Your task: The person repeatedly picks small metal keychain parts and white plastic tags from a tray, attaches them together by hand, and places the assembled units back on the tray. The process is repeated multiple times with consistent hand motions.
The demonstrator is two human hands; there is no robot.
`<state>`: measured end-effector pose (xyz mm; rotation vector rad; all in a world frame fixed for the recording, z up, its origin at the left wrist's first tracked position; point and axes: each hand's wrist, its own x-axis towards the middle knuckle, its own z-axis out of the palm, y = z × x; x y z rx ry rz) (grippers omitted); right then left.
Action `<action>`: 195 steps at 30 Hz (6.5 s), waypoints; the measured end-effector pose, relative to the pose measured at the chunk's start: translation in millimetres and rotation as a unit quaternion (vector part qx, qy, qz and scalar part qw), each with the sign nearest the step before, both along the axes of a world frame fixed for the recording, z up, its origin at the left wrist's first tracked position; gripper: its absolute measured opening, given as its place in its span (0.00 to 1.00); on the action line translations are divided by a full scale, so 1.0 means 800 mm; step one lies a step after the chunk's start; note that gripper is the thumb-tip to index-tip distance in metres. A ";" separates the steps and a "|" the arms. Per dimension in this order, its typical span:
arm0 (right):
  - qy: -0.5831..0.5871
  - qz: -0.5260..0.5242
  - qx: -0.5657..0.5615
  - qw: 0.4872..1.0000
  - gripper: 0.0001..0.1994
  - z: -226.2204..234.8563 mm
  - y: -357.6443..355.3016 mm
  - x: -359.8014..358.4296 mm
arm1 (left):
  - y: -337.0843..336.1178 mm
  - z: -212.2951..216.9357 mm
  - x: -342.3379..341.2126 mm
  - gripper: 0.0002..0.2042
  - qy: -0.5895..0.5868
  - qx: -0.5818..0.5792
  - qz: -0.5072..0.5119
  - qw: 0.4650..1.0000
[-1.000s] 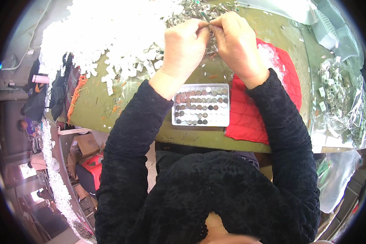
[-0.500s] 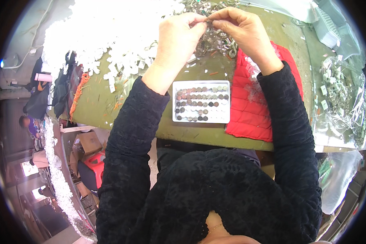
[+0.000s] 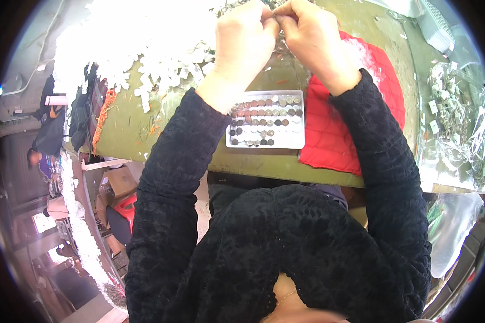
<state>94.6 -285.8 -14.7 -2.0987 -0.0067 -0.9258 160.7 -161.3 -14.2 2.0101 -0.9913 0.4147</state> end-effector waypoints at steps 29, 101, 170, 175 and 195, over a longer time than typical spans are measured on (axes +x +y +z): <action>0.101 0.201 0.048 0.973 0.15 0.000 0.001 0.004 | 0.051 0.032 0.014 0.07 0.489 -0.343 -0.175 0.783; 0.198 0.302 0.240 0.901 0.14 0.004 -0.026 -0.005 | 0.050 0.012 -0.015 0.17 0.435 -0.177 -0.139 0.872; 0.091 0.232 -0.162 0.955 0.11 0.013 0.107 -0.165 | 0.199 -0.027 -0.076 0.17 0.338 -0.064 0.068 0.936; 0.160 0.211 0.025 0.964 0.08 0.007 0.115 -0.175 | 0.184 -0.059 0.015 0.21 0.173 0.214 0.238 0.931; 0.282 0.269 0.421 0.819 0.07 0.006 0.150 -0.135 | 0.217 -0.002 -0.142 0.08 0.225 -0.152 -0.017 0.962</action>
